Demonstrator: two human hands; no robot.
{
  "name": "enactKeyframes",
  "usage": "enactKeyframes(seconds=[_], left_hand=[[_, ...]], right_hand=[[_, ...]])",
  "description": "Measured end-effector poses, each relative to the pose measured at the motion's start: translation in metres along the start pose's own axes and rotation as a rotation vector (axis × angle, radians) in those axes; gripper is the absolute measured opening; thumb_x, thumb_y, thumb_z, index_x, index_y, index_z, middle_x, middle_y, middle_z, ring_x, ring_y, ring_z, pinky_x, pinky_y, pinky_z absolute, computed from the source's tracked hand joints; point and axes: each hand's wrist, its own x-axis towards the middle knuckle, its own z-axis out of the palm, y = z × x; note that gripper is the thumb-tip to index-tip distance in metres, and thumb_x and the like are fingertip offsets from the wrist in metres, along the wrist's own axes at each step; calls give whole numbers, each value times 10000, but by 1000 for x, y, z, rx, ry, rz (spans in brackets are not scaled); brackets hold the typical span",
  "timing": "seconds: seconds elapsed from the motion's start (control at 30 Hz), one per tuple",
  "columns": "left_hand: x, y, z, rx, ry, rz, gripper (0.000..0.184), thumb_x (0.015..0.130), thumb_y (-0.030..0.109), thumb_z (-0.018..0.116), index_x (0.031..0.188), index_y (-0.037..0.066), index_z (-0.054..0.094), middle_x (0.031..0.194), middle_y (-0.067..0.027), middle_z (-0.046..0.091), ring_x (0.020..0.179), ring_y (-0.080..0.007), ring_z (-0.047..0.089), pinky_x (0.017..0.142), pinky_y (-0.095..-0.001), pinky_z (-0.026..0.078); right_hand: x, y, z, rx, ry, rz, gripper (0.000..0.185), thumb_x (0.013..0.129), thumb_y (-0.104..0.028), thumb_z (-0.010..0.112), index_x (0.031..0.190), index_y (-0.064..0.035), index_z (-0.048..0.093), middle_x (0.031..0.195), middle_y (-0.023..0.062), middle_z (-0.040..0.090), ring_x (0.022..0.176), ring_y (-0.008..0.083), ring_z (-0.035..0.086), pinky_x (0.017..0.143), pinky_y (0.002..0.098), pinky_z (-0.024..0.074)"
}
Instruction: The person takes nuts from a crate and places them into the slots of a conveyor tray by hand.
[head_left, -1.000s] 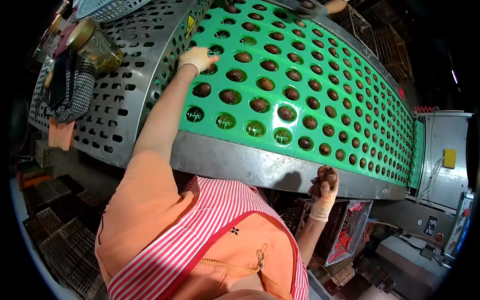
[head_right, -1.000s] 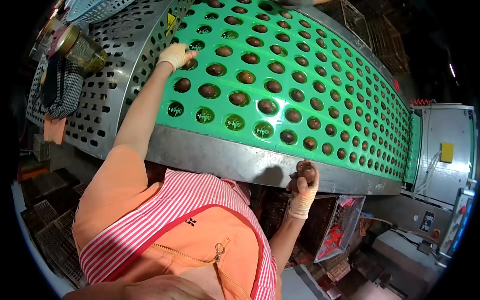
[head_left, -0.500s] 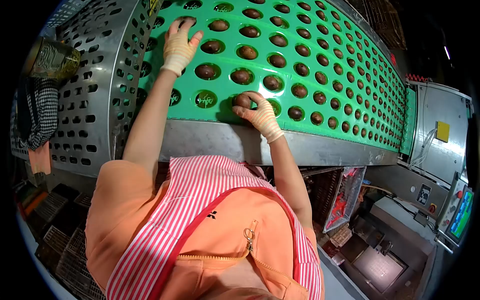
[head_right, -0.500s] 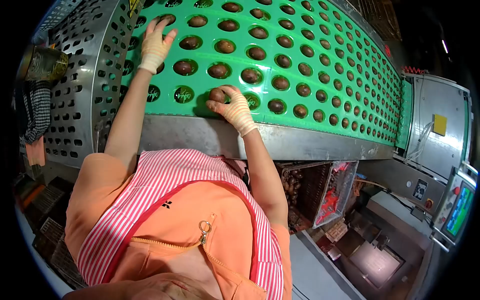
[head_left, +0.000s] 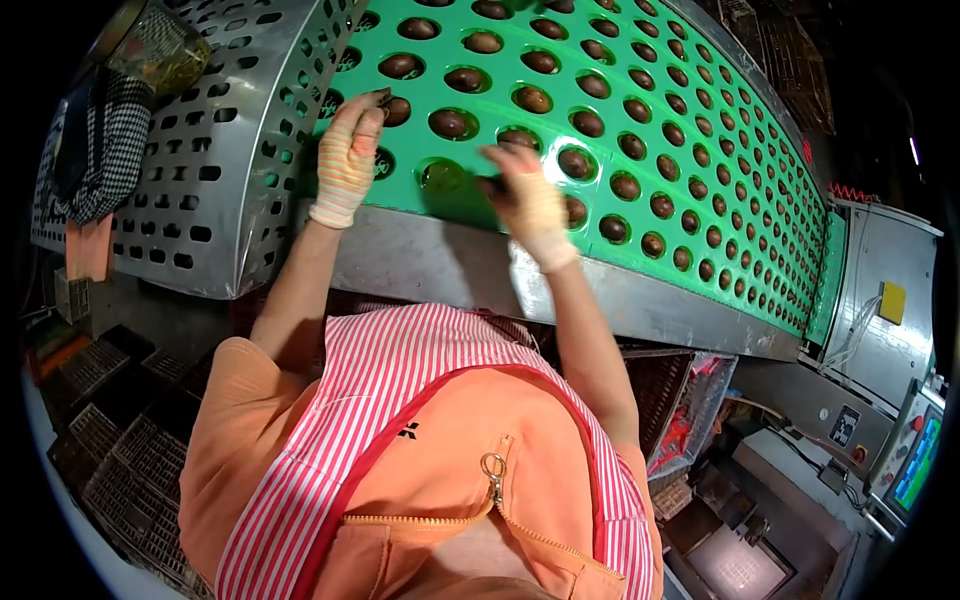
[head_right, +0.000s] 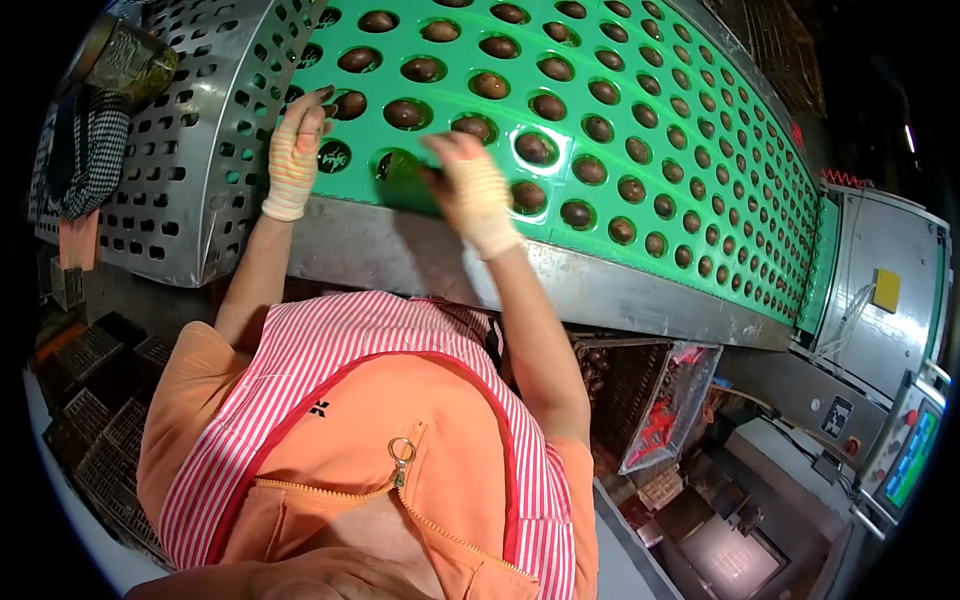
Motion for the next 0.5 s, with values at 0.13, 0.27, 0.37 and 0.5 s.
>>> enactKeyframes(seconds=[0.13, 0.27, 0.37, 0.5], left_hand=[[-10, -8, -21, 106, -69, -84, 354, 1008, 272, 510, 1219, 3, 600, 1092, -42, 616, 990, -120, 567, 864, -274, 474], [-31, -2, 4, 541, -248, 253, 273, 951, 173, 532, 1169, 37, 624, 1090, -114, 647, 999, -262, 620, 887, -355, 488], [-41, -4, 55, 598, -653, 259, 272, 906, 144, 520, 1151, 74, 614, 1124, -146, 612, 1072, -346, 566, 926, -435, 461], [-37, -18, 128, 745, -919, 334, 325, 838, 102, 515, 1150, 65, 599, 1080, -171, 597, 972, -400, 558, 843, -472, 467]], right_hand=[[4, -5, 64, -110, -88, -220, 425, 819, -75, 615, 1238, -125, 563, 1248, 167, 560, 1127, 358, 543, 935, 446, 458], [-28, -2, 33, -52, 118, -12, 435, 807, -3, 581, 1229, -112, 568, 1240, 161, 576, 1107, 361, 558, 923, 434, 470], [-74, 11, 4, 109, 299, 94, 405, 796, 78, 575, 1167, -81, 610, 1130, 170, 622, 993, 374, 610, 855, 416, 509], [-141, 10, -19, 149, 513, 360, 323, 825, 6, 595, 1141, -55, 618, 1099, 174, 625, 976, 358, 614, 838, 412, 503]])
